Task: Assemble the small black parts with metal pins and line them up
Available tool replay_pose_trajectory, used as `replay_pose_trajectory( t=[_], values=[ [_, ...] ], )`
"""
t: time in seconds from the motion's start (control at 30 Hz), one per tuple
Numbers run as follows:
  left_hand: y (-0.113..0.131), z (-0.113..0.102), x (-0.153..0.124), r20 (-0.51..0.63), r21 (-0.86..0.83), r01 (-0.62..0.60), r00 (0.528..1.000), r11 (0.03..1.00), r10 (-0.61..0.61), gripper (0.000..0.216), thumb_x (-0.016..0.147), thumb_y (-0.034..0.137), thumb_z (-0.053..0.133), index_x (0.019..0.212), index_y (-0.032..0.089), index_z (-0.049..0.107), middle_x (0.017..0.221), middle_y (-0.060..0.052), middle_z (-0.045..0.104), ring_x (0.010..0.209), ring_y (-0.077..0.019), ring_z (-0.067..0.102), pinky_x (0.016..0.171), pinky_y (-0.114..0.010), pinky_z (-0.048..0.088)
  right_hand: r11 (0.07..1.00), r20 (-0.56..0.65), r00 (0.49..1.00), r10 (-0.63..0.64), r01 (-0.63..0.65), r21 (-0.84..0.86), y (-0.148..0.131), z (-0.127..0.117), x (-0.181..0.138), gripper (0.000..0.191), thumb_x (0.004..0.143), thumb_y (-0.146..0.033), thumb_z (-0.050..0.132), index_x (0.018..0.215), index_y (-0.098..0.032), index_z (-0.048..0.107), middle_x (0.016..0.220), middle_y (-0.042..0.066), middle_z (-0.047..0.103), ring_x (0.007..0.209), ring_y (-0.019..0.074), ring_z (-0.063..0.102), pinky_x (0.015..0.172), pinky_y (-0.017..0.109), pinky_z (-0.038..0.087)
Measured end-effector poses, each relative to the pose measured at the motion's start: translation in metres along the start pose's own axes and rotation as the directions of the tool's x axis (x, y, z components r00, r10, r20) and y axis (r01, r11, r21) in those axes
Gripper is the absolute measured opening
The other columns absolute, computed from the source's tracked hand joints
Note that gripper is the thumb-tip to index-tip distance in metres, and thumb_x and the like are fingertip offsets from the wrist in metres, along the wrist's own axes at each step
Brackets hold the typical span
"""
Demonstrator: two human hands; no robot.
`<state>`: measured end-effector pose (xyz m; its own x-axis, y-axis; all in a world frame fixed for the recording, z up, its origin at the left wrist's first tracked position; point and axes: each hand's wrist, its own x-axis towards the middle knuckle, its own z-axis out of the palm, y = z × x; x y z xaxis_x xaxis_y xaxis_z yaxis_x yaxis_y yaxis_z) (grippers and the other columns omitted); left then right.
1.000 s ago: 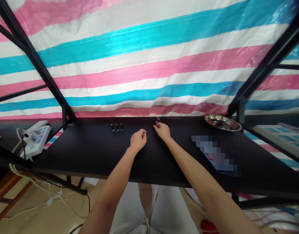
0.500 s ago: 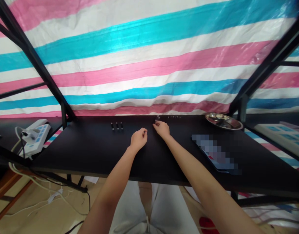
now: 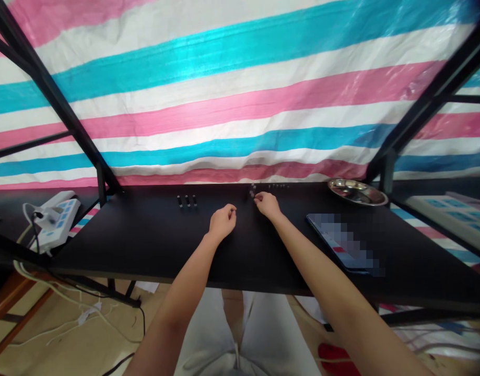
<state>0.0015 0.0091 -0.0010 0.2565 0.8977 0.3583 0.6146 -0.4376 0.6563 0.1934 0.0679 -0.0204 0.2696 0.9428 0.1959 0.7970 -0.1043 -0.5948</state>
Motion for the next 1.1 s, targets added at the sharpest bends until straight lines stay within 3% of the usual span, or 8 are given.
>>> replay_pose_trajectory(
  t=[0.3, 0.63, 0.83, 0.97, 1.1],
  values=[
    [0.0, 0.0, 0.0, 0.017, 0.022, 0.013, 1.0, 1.0, -0.013, 0.02, 0.079, 0.021, 0.044, 0.09, 0.022, 0.061, 0.061, 0.0, 0.055, 0.058, -0.0134, 0.05, 0.059, -0.024, 0.037, 0.993, 0.028, 0.999, 0.023, -0.02, -0.114, 0.0, -0.005, 0.002, 0.023, 0.074, -0.038, 0.058, 0.085, -0.022, 0.071, 0.084, 0.008, 0.069, 0.082, 0.0223, 0.062, 0.066, 0.028, 0.043],
    [-0.004, 0.003, 0.0, 0.025, 0.033, -0.017, 1.0, 0.999, 0.016, 0.02, 0.08, 0.022, 0.043, 0.091, 0.022, 0.06, 0.062, 0.0, 0.057, 0.058, -0.0133, 0.051, 0.059, -0.024, 0.037, 0.99, 0.036, 0.999, 0.035, -0.03, -0.138, -0.001, -0.003, 0.006, 0.026, 0.073, -0.039, 0.058, 0.089, -0.023, 0.071, 0.088, 0.008, 0.069, 0.084, 0.023, 0.062, 0.067, 0.028, 0.043],
    [0.0, 0.001, 0.0, 0.037, 0.091, 0.034, 0.999, 0.995, -0.037, 0.021, 0.081, 0.022, 0.043, 0.093, 0.022, 0.06, 0.066, 0.0, 0.059, 0.062, -0.0135, 0.054, 0.063, -0.024, 0.04, 0.992, 0.094, 0.994, 0.048, -0.036, -0.12, 0.0, -0.005, 0.007, 0.035, 0.072, -0.036, 0.06, 0.1, -0.018, 0.066, 0.093, 0.009, 0.068, 0.089, 0.0234, 0.062, 0.072, 0.029, 0.044],
    [0.001, -0.001, 0.001, -0.057, 0.115, 0.126, 0.991, 0.985, -0.12, 0.025, 0.081, 0.019, 0.043, 0.102, 0.023, 0.056, 0.078, -0.002, 0.062, 0.075, -0.0154, 0.058, 0.07, -0.026, 0.043, 0.992, 0.104, 0.992, 0.068, -0.057, -0.111, -0.007, -0.013, -0.007, 0.05, 0.071, -0.034, 0.06, 0.116, -0.012, 0.055, 0.098, 0.013, 0.066, 0.095, 0.0256, 0.06, 0.077, 0.032, 0.044],
    [0.002, -0.005, 0.002, -0.223, 0.067, 0.197, 0.959, 0.978, -0.178, 0.039, 0.078, 0.016, 0.045, 0.117, 0.021, 0.046, 0.097, -0.005, 0.06, 0.088, -0.0177, 0.059, 0.075, -0.028, 0.044, 0.999, 0.013, 0.999, 0.037, -0.037, -0.008, -0.024, -0.018, -0.037, 0.035, 0.076, -0.034, 0.053, 0.105, -0.017, 0.061, 0.09, 0.009, 0.067, 0.089, 0.0242, 0.061, 0.076, 0.034, 0.044]
  ],
)
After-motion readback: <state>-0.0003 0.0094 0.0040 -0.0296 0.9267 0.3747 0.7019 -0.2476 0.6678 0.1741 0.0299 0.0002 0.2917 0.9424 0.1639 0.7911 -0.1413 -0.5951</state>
